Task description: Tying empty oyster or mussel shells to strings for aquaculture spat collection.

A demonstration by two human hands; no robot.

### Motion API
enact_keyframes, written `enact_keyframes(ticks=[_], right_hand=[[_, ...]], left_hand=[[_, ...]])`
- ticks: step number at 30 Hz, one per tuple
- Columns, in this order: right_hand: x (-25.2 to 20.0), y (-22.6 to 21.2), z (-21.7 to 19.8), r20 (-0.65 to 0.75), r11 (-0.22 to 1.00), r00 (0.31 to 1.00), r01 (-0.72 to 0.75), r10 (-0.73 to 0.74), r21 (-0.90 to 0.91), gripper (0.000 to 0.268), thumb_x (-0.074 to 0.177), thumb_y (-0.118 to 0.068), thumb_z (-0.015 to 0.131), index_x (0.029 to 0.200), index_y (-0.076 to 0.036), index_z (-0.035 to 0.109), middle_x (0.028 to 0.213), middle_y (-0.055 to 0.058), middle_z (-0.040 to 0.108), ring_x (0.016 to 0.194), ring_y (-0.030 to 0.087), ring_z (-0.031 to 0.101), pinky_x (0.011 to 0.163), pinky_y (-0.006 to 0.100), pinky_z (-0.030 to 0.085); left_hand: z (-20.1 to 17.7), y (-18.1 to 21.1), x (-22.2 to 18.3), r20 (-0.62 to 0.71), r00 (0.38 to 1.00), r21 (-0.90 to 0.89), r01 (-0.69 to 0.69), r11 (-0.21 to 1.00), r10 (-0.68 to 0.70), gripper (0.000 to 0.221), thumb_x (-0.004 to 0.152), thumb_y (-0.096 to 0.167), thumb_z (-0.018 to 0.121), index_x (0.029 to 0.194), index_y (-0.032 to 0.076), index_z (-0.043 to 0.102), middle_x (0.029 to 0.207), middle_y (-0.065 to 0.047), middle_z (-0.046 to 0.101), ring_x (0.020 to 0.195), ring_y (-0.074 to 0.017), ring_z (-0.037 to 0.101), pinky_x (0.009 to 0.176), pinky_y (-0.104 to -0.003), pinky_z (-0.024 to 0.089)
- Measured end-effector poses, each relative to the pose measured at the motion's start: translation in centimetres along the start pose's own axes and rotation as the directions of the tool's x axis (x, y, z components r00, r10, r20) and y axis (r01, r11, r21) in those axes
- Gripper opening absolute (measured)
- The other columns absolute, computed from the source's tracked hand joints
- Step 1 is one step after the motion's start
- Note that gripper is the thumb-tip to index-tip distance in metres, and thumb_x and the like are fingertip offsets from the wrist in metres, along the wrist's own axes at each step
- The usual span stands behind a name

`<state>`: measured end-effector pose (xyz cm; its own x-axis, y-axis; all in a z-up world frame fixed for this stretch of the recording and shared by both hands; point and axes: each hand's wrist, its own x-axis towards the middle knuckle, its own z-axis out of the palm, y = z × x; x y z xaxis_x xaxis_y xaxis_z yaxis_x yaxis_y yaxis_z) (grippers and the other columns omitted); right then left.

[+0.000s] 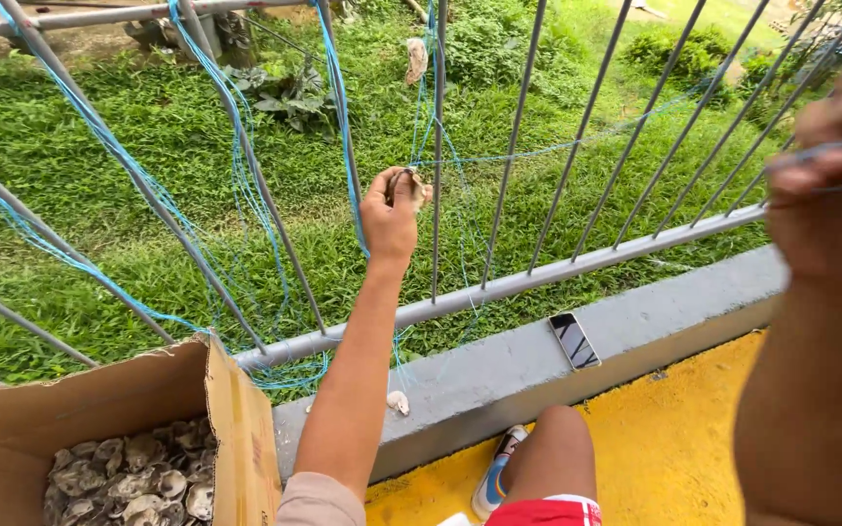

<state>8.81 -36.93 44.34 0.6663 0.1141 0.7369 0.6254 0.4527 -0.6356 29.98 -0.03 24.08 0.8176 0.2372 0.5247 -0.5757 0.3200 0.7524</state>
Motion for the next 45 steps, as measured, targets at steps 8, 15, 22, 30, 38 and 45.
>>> enact_keyframes(ticks=[8,15,22,30,38,45], right_hand=[[0.6,18.5,1.9,-0.168,0.946,0.978,-0.167,0.124,-0.277,0.006,0.104,-0.004,0.067,0.109,0.000,0.068,0.099,0.012,0.070,0.089,0.019,0.074,0.084,0.037,0.065],[7.5,30.7,7.9,-0.287,0.908,0.941,-0.273,0.182,-0.318,0.011,0.096,-0.008,0.068,0.104,0.000,0.070,0.091,0.008,0.075,0.081,0.015,0.074,0.078,0.028,0.064],[8.9,32.7,10.6,-0.214,0.900,0.877,-0.400,0.430,0.171,0.008,0.096,-0.006,0.065,0.104,-0.003,0.063,0.088,0.007,0.073,0.080,0.015,0.072,0.077,0.030,0.058],[8.6,33.0,10.3,-0.089,0.879,0.949,-0.242,0.303,0.410,0.024,0.099,-0.002,0.070,0.121,-0.004,0.060,0.083,0.005,0.066,0.075,0.015,0.066,0.071,0.030,0.054],[1.7,31.0,6.1,-0.153,0.780,0.950,-0.311,0.272,-0.543,0.018,0.098,-0.013,0.071,0.111,-0.002,0.075,0.085,0.007,0.074,0.073,0.013,0.071,0.068,0.030,0.061],[-12.2,37.4,-1.0,-0.063,0.300,0.777,-0.315,0.626,-0.900,0.019,0.091,-0.022,0.071,0.100,-0.007,0.077,0.079,0.010,0.076,0.071,0.017,0.070,0.069,0.035,0.056]], left_hand=[[0.1,3.9,-0.5,0.141,0.946,-0.249,0.319,0.915,-0.291,0.020,0.105,0.017,0.056,0.111,0.000,0.065,0.095,-0.007,0.071,0.082,-0.0164,0.073,0.075,-0.030,0.063],[1.4,4.4,-1.1,0.185,0.943,-0.230,0.316,0.921,-0.277,0.021,0.106,0.017,0.057,0.112,-0.001,0.065,0.097,-0.008,0.071,0.082,-0.0168,0.072,0.075,-0.031,0.063],[1.4,4.8,-1.2,0.111,0.980,-0.087,0.173,0.981,-0.163,0.018,0.105,0.013,0.057,0.114,-0.001,0.064,0.095,-0.004,0.071,0.080,-0.0119,0.070,0.072,-0.028,0.061],[2.5,8.3,-2.2,0.086,0.979,0.447,-0.205,0.871,0.186,0.017,0.103,0.015,0.062,0.111,0.001,0.065,0.087,-0.005,0.070,0.073,-0.0100,0.067,0.065,-0.025,0.054],[1.2,6.7,-1.7,0.079,0.997,0.290,-0.046,0.956,0.024,0.017,0.106,0.015,0.058,0.107,0.000,0.064,0.082,-0.005,0.068,0.072,-0.0102,0.065,0.067,-0.029,0.057],[1.3,8.1,-1.5,0.097,0.995,0.274,-0.008,0.962,-0.019,0.018,0.106,0.016,0.055,0.108,0.000,0.063,0.081,-0.003,0.069,0.069,-0.0102,0.068,0.065,-0.027,0.059]])
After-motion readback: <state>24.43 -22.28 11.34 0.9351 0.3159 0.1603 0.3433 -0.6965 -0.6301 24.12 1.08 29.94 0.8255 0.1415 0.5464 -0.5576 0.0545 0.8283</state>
